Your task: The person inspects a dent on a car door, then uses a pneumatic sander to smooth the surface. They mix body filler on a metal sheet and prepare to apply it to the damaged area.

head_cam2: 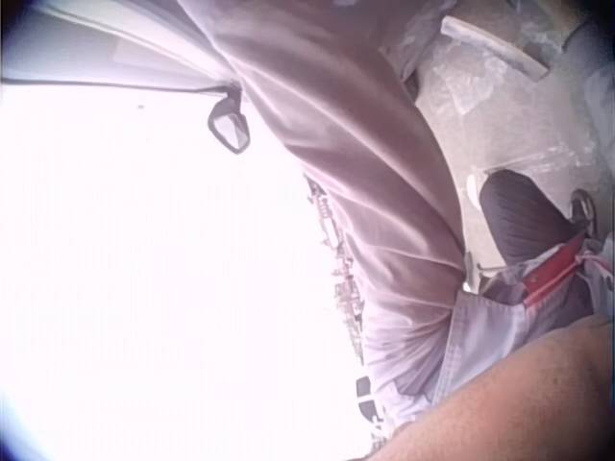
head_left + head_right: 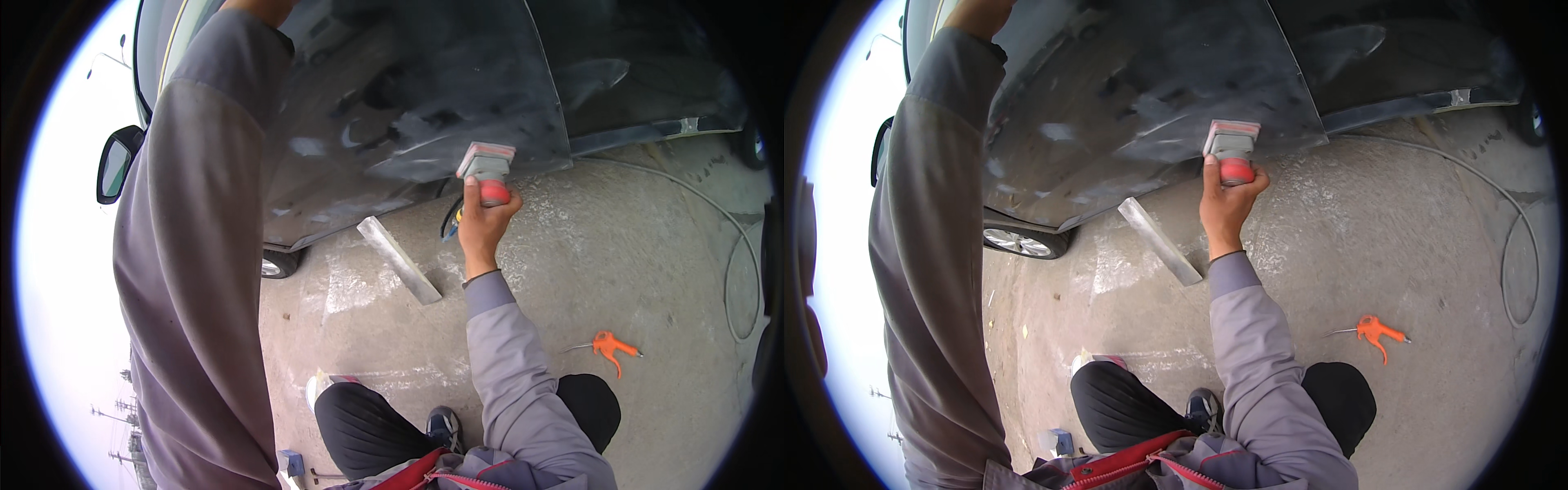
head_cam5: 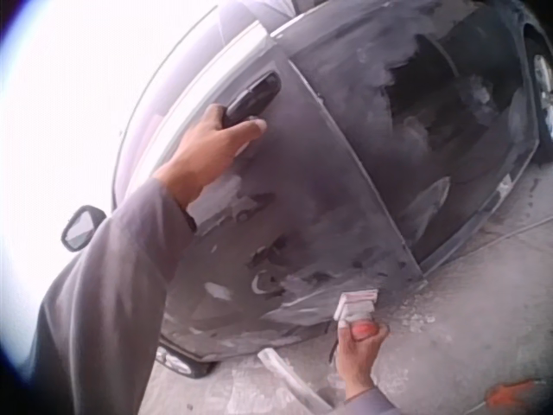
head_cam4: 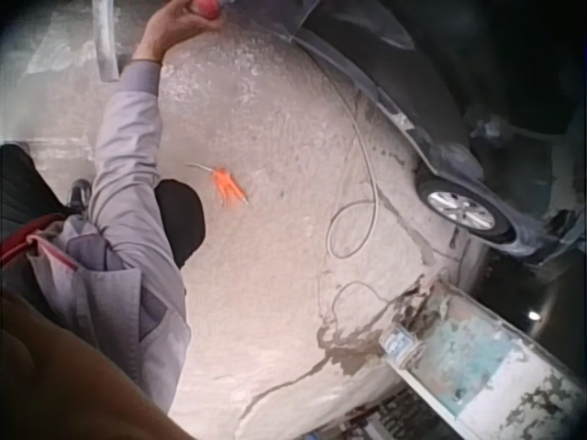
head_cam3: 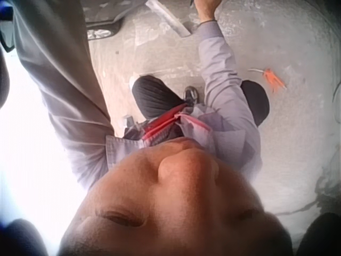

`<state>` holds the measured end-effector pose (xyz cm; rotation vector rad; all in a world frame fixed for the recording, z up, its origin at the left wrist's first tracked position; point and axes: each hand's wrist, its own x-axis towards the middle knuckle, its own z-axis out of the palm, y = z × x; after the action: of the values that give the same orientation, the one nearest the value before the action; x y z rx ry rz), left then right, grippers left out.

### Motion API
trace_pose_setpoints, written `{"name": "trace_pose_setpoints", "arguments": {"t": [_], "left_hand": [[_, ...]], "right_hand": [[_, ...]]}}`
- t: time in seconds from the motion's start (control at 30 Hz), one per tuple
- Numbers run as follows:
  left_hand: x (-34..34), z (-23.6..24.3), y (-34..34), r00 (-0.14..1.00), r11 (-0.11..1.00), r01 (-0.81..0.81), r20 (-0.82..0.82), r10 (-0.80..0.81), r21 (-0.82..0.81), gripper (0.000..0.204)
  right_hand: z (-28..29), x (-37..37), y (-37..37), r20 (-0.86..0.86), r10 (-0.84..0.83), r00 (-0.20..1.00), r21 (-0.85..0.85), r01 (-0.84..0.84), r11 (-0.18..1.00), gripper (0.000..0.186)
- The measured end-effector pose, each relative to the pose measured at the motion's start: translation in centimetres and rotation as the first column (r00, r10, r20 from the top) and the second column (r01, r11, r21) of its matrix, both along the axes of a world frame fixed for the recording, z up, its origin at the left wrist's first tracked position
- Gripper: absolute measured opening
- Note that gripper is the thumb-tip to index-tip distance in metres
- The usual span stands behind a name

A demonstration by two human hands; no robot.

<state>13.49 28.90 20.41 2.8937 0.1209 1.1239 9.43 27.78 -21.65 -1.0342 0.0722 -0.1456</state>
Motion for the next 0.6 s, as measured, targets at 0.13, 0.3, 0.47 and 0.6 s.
{"name": "trace_pose_setpoints", "arguments": {"t": [0.13,0.3,0.47,0.6], "left_hand": [[-1.0,-0.2,-0.1,0.997,0.998,0.065,-0.043,-0.064,0.011,0.064],[-0.9,-0.5,-0.5,0.998,0.998,0.060,-0.025,-0.060,-0.012,0.063],[-0.6,-0.4,0.1,0.998,0.998,0.053,-0.037,-0.054,-0.027,0.061],[-0.4,-0.1,0.4,0.992,0.992,0.122,-0.013,-0.122,0.028,0.061]], "right_hand": [[0.4,-4.1,3.8,0.106,0.145,0.984,-0.342,-0.101,0.934,0.094],[2.2,-6.5,6.0,0.333,0.368,0.868,-0.508,-0.164,0.846,0.088],[2.1,-7.9,8.2,0.402,0.355,0.844,-0.527,-0.104,0.843,0.083],[0.3,-8.4,8.2,0.345,0.356,0.869,-0.607,-0.083,0.791,0.086]]}}
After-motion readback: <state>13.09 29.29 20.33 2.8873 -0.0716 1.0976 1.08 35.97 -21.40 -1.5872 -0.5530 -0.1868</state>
